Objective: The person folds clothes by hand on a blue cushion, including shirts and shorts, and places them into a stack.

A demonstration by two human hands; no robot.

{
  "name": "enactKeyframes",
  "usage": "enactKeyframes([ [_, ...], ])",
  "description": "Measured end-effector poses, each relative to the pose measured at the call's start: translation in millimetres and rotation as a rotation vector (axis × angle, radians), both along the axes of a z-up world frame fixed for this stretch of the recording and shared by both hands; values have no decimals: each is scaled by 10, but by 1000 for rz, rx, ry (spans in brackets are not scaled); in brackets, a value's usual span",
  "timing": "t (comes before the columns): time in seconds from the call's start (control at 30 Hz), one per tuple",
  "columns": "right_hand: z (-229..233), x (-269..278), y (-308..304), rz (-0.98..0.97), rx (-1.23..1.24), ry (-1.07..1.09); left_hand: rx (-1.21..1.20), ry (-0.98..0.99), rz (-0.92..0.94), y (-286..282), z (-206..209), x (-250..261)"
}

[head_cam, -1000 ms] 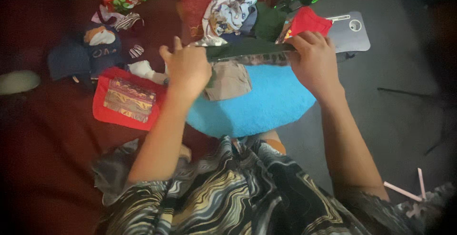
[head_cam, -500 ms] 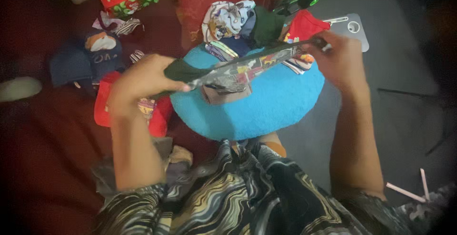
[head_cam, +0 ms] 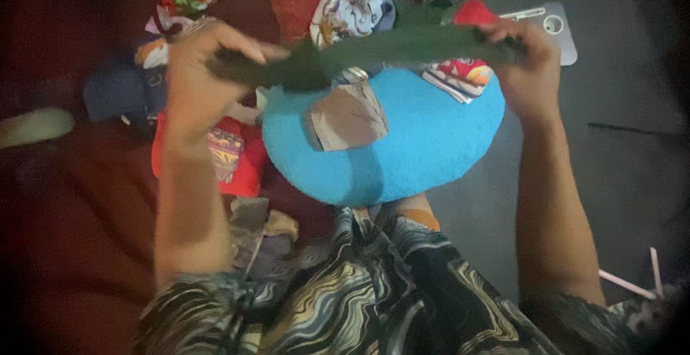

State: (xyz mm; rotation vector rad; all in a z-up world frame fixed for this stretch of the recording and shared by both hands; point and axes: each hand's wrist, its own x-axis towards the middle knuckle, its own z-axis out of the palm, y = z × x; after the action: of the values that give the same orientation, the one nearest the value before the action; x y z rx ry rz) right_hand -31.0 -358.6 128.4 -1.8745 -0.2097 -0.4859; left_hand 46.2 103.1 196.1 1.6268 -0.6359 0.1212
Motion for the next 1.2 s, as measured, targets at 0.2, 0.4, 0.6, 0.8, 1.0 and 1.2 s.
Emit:
enactKeyframes([
  [0.2, -1066, -687, -25, -49, -444, 434, 519, 334, -628, -135, -961, -377],
  [0.4, -2260, -990, -246, 156, -462, 650, 841, 157, -722, -356, -2526, -692],
  [0.6, -2516, -535, -662, 153, 103, 835, 192, 974, 55, -576, -3424, -44],
  [0.8, -2725, -232, -379, -22, 383, 1158, 286, 1153, 16, -424, -3590, 171],
  [1.0, -2614, -243, -115, -43, 529, 1097, 226, 1319, 162, -514, -3582, 238],
  [1.2, -2869, -209, -262, 64, 500, 1050, 260, 1228, 17, -320, -3512, 234],
])
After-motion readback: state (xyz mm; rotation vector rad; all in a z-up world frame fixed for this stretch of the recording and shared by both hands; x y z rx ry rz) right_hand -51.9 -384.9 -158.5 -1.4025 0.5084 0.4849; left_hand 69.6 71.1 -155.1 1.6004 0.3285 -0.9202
